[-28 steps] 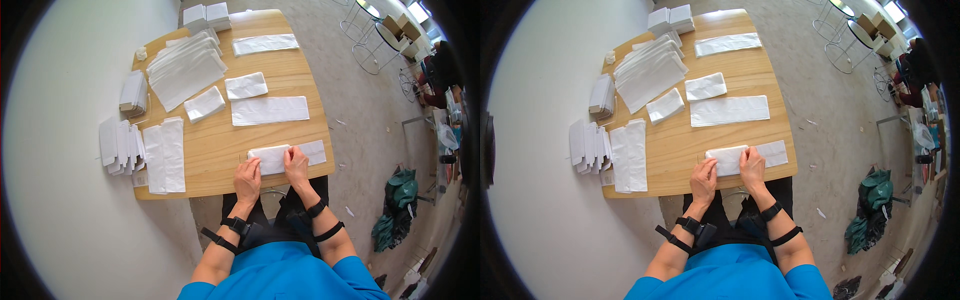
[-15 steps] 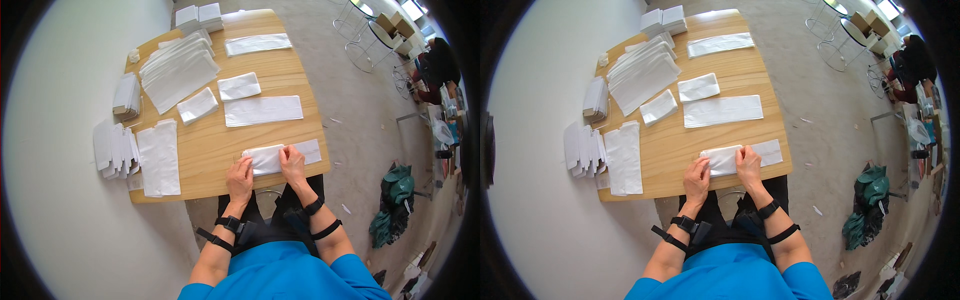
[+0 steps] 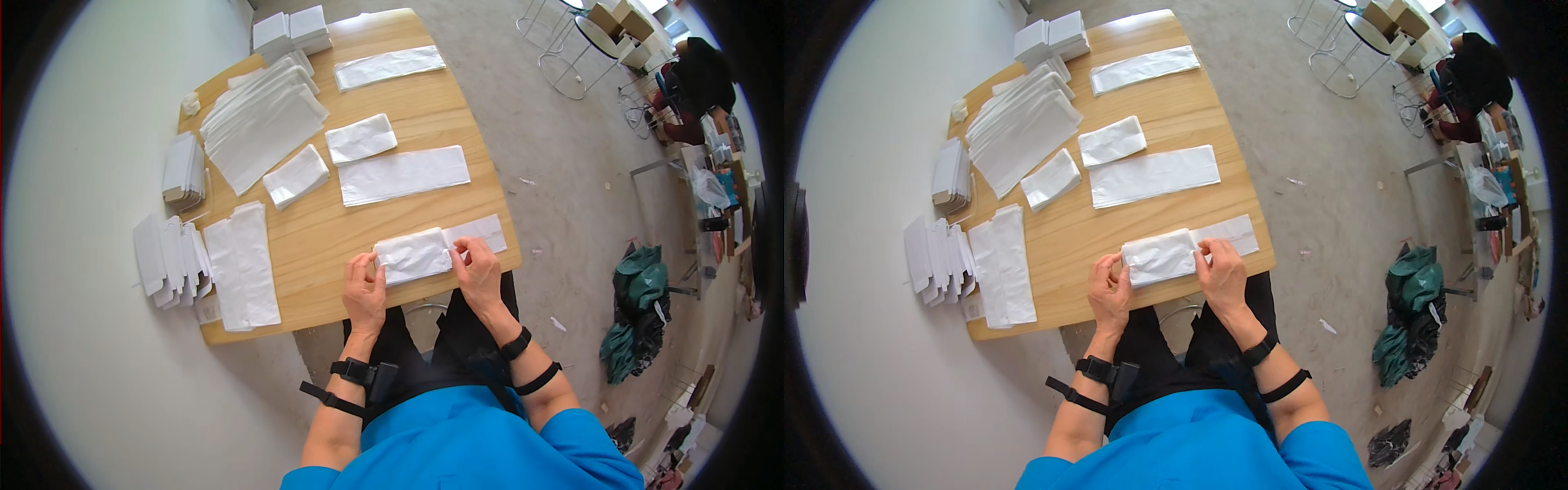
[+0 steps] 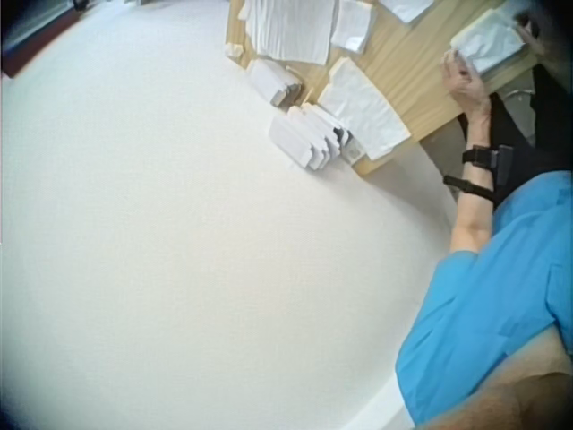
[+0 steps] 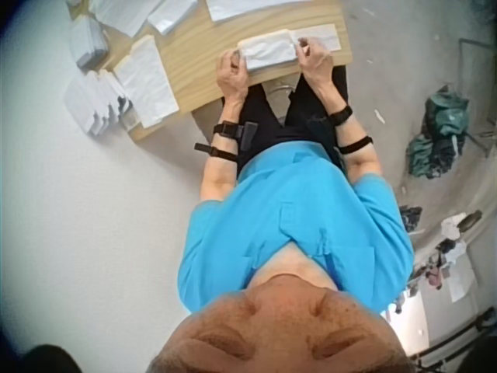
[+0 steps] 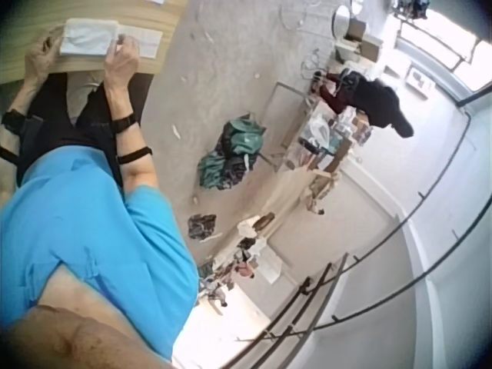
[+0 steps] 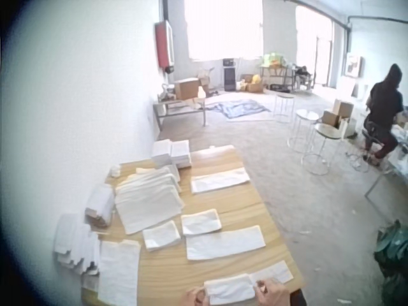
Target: Folding long white plastic bags at a wooden table.
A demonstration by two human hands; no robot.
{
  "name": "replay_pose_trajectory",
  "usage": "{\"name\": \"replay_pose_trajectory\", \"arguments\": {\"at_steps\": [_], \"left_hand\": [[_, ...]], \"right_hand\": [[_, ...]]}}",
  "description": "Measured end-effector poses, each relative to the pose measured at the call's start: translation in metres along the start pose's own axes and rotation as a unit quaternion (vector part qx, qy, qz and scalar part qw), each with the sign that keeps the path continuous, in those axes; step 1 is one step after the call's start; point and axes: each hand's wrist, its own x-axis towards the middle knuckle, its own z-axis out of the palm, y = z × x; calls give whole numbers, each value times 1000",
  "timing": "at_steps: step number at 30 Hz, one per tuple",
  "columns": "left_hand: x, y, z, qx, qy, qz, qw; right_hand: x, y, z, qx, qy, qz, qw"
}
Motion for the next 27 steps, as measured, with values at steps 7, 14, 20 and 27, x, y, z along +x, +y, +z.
{"name": "replay_pose_trajectory", "arguments": {"at_steps": [7, 14, 20, 27], "left_hand": [[5, -24, -10, -89, -25, -149, 984], [3, -5, 0, 64, -56, 25, 996], [12, 14, -1, 62, -69, 40, 995], [32, -9, -10, -46, -61, -45, 996]], "right_hand": [[18, -15, 28, -63, -92, -68, 991], [24, -3, 40, -103, -111, -90, 984], [45, -23, 46, -76, -91, -101, 988], [134, -38, 108, 3, -30, -106, 994]]}}
